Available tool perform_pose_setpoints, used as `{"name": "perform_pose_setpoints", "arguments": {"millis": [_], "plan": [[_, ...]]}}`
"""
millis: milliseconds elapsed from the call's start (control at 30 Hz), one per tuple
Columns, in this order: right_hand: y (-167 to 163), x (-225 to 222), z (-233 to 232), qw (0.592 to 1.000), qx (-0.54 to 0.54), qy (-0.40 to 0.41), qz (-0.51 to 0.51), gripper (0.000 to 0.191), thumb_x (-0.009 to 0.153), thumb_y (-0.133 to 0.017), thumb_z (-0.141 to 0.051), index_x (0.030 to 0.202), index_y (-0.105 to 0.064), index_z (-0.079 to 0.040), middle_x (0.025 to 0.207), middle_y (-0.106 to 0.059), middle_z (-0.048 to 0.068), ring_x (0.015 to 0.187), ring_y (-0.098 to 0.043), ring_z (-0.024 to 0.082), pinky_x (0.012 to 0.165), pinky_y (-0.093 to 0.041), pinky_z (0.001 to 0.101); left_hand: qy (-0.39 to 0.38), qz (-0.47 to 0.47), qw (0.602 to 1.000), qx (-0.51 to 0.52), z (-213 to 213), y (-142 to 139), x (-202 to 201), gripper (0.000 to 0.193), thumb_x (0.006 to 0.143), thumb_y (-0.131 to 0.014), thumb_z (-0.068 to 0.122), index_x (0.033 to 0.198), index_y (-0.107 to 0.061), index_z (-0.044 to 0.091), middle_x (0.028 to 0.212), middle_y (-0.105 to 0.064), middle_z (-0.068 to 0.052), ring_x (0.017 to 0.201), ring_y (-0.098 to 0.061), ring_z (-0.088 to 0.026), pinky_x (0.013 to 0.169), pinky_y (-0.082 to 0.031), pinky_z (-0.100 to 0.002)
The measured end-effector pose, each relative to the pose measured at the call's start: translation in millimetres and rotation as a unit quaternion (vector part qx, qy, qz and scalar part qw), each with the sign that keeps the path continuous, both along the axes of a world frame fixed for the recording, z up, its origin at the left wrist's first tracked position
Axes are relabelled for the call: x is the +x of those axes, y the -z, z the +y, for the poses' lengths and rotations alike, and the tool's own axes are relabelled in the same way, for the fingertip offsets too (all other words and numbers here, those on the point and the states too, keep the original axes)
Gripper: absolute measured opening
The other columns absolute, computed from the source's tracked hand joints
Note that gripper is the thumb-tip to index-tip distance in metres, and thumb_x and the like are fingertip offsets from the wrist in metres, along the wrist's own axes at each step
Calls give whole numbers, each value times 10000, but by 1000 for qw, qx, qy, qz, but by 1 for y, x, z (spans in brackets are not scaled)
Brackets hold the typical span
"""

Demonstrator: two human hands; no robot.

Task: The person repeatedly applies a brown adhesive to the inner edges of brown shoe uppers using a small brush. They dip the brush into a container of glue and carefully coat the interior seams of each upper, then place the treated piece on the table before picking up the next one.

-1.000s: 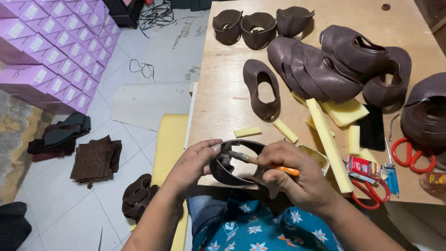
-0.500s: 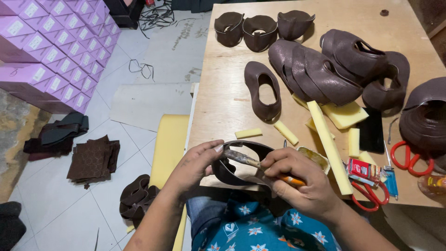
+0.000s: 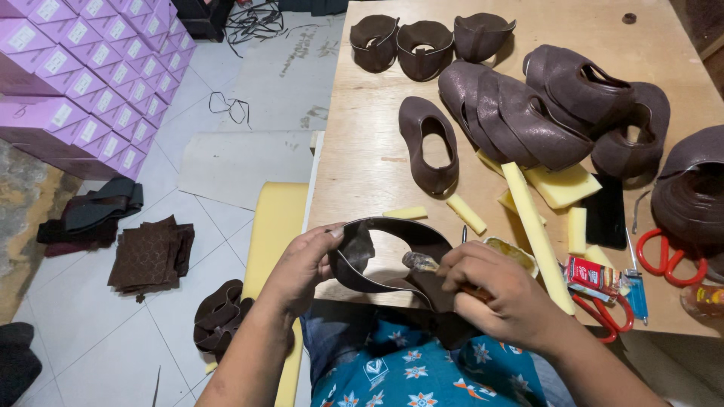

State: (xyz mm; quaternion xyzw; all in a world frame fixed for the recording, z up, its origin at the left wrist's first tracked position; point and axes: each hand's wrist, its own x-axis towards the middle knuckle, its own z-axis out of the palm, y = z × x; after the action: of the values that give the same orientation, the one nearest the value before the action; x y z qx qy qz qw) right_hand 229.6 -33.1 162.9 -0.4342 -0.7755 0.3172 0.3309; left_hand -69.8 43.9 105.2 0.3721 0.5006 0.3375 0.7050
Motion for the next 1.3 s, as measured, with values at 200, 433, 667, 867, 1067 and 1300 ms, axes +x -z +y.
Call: {"name": "perform_pose_setpoints", "arguments": {"millis": [200, 433, 667, 867, 1067, 1300], "plan": [[3, 11, -5, 991, -45, 56, 114, 165, 772, -653, 36, 920, -660, -36, 1113, -666, 104, 865, -707, 167, 741, -587, 295, -2, 13, 1000, 4, 3, -5, -7, 565, 914, -611, 282, 1367, -564, -53, 1182, -721, -132, 1033, -728, -172, 913, -587, -334], [10, -18, 11, 996, 5, -55, 65, 216, 759, -669, 29, 963, -679, -39, 1128, -678, 87, 980, -697, 188, 819, -580, 306, 44, 25, 999, 13, 1, -11, 8, 577, 905, -643, 257, 1396, -555, -34, 1174, -723, -114, 1026, -693, -142, 878, -562, -278], [19, 4, 3, 996, -83, -30, 23, 106, 705, -642, 20, 781, -650, -54, 1049, -703, 52, 956, -665, 192, 763, -563, 288, 42, -17, 999, 1, 1, -6, 9, 557, 903, -645, 228, 1370, -583, -69, 1103, -733, -114, 933, -685, -127, 783, -572, -259], [30, 62, -2, 990, -64, 45, 120, 129, 697, -608, 80, 778, -617, -20, 1003, -705, 115, 969, -697, 226, 831, -542, 329, 23, -38, 999, -23, 6, -17, 4, 547, 879, -622, 202, 1356, -588, -64, 1092, -728, -136, 903, -713, -142, 794, -609, -262], [56, 133, -27, 843, -10, 203, 497, 113, 928, -534, 102, 978, -590, 17, 1081, -613, 180, 1061, -627, 284, 1051, -543, 449, 0, 59, 998, 10, 10, -38, -16, 523, 903, -619, 194, 1377, -581, -23, 1151, -719, -100, 950, -694, -87, 849, -549, -234], [114, 192, -52, 759, 24, 252, 600, 116, 1024, -446, 45, 1075, -551, 46, 1112, -608, 227, 1012, -611, 342, 987, -513, 487, -156, -110, 981, 40, 53, -41, -15, 311, 987, -519, 229, 1161, -638, 1, 932, -745, -63, 913, -632, -176, 900, -500, -346]]}}
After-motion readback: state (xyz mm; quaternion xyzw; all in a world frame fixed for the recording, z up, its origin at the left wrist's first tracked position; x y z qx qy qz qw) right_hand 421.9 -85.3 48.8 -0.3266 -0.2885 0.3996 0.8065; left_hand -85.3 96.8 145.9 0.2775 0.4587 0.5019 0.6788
